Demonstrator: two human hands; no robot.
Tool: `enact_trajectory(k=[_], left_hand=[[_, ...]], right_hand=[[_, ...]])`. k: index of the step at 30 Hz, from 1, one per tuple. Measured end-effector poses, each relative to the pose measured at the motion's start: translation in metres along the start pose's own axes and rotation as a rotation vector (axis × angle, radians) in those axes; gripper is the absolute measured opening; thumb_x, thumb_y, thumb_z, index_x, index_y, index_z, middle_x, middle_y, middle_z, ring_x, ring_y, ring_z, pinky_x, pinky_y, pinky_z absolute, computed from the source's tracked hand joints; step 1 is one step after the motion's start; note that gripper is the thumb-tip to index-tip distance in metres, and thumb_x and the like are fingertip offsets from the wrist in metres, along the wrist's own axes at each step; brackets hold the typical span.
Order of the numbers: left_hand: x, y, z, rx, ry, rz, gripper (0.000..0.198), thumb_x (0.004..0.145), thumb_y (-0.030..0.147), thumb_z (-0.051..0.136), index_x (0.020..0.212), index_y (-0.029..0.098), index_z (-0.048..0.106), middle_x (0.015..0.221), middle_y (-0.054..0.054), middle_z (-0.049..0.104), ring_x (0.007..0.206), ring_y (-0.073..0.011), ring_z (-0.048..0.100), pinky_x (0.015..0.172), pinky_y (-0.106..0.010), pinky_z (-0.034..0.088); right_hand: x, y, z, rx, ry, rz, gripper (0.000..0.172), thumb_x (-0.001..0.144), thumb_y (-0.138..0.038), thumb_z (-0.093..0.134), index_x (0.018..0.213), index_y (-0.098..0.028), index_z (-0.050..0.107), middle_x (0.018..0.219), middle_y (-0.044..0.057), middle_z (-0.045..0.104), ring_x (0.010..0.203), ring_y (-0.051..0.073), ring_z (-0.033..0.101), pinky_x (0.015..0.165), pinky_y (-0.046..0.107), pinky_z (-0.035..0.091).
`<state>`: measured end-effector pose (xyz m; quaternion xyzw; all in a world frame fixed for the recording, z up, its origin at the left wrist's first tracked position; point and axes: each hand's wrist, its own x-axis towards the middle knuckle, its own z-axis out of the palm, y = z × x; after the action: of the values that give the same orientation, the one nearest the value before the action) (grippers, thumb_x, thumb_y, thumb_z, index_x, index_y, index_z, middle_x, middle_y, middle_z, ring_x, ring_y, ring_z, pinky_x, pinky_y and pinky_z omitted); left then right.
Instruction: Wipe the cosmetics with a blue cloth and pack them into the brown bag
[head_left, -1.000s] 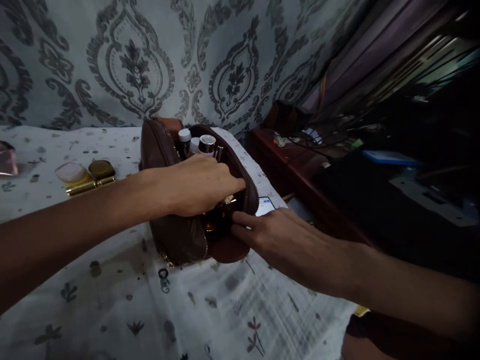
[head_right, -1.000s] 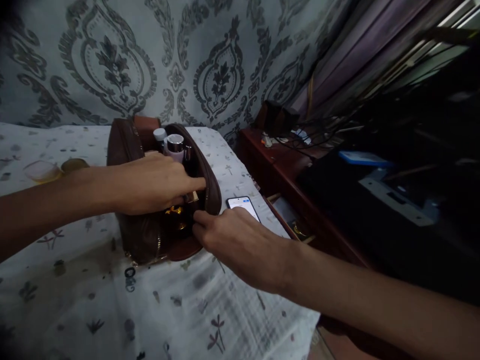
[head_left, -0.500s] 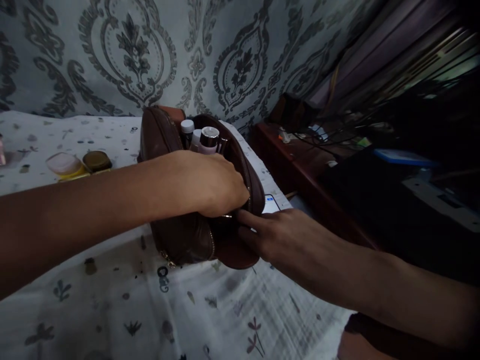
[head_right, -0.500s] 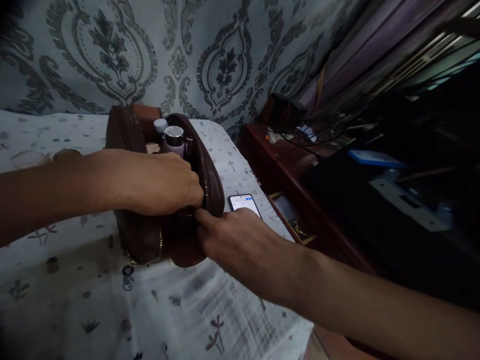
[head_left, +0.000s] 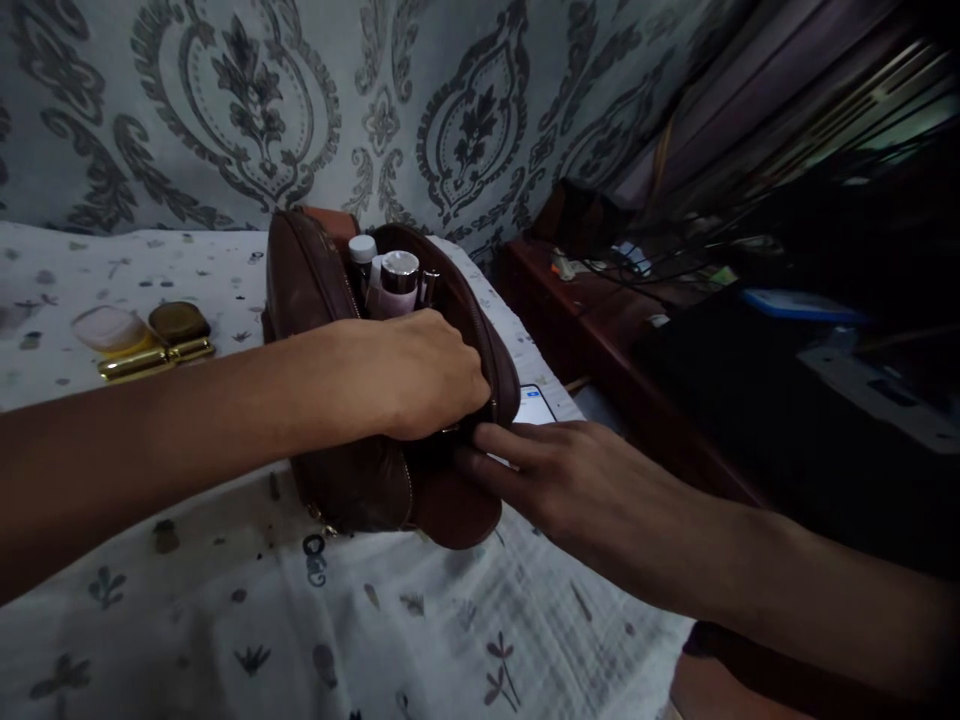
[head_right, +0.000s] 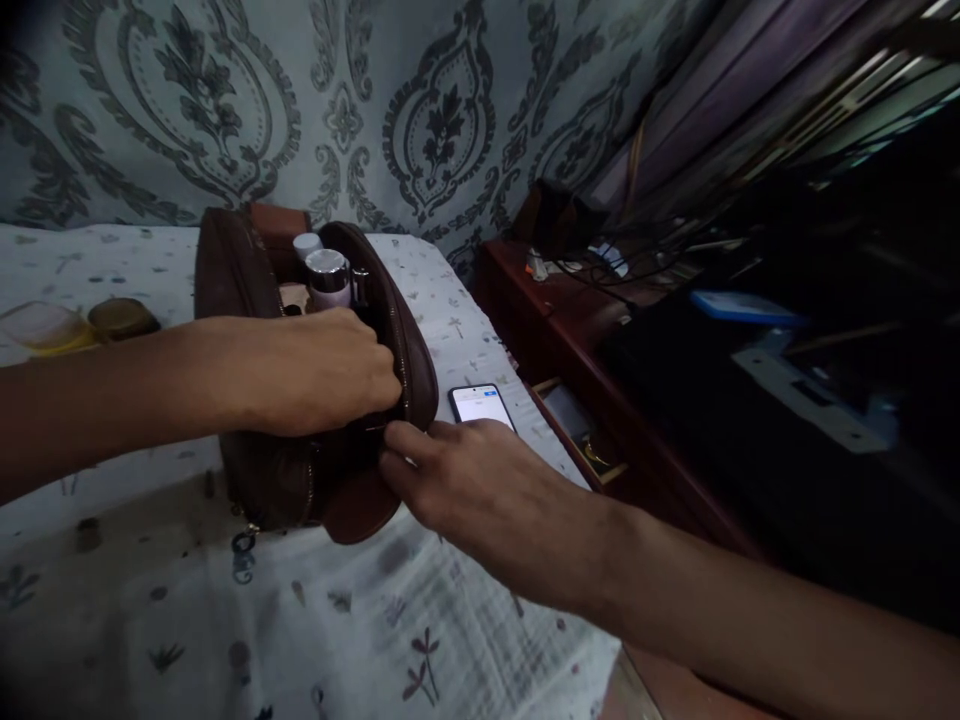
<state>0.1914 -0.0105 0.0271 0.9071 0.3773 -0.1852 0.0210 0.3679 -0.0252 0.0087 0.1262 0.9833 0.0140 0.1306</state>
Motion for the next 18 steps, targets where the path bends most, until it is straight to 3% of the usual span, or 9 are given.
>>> enact_trajectory(k=[3,6,9,14,18], left_hand=[[-0.002,-0.003,0.001,-0.031,0.040,0.016,0.023,0.089,0.009,0.052,0.090,0.016,0.074,0.086,-0.007,0.074,0.081,-0.0199,0.065,0.072,-0.030,0.041],[-0.006,-0.010,0.004,-0.110,0.040,-0.013,0.014,0.090,0.019,0.058,0.095,0.015,0.071,0.097,-0.008,0.073,0.090,-0.0218,0.065,0.073,-0.029,0.042],[-0.012,-0.016,0.005,-0.209,0.004,-0.045,0.022,0.088,0.026,0.063,0.107,0.014,0.065,0.106,-0.009,0.072,0.095,-0.0218,0.065,0.076,-0.028,0.044],[-0.030,-0.024,-0.002,-0.280,0.048,-0.187,0.036,0.090,0.029,0.058,0.124,0.017,0.054,0.109,-0.008,0.070,0.096,-0.0209,0.063,0.078,-0.027,0.046],[-0.047,-0.028,-0.004,-0.260,0.104,-0.322,0.018,0.084,0.022,0.061,0.101,0.020,0.067,0.102,-0.004,0.071,0.089,-0.0193,0.063,0.076,-0.026,0.047]], right_hand=[[-0.003,0.002,0.006,-0.023,0.084,-0.014,0.024,0.084,-0.003,0.050,0.101,-0.014,0.063,0.091,0.004,0.060,0.058,0.012,0.050,0.049,0.028,0.033],[-0.004,0.002,0.011,-0.079,0.201,-0.023,0.025,0.089,-0.006,0.048,0.108,-0.014,0.062,0.089,0.004,0.060,0.055,0.011,0.048,0.048,0.029,0.033],[-0.004,0.001,0.011,-0.141,0.276,-0.040,0.027,0.092,-0.009,0.047,0.113,-0.013,0.062,0.093,0.005,0.062,0.058,0.011,0.052,0.049,0.028,0.038],[-0.002,0.000,0.004,-0.190,0.185,-0.018,0.024,0.084,-0.012,0.060,0.107,-0.014,0.066,0.109,0.010,0.063,0.061,0.012,0.058,0.050,0.028,0.043],[-0.003,-0.001,0.000,-0.187,0.140,-0.009,0.021,0.082,-0.009,0.060,0.101,-0.015,0.067,0.111,0.011,0.064,0.063,0.012,0.060,0.050,0.028,0.044]])
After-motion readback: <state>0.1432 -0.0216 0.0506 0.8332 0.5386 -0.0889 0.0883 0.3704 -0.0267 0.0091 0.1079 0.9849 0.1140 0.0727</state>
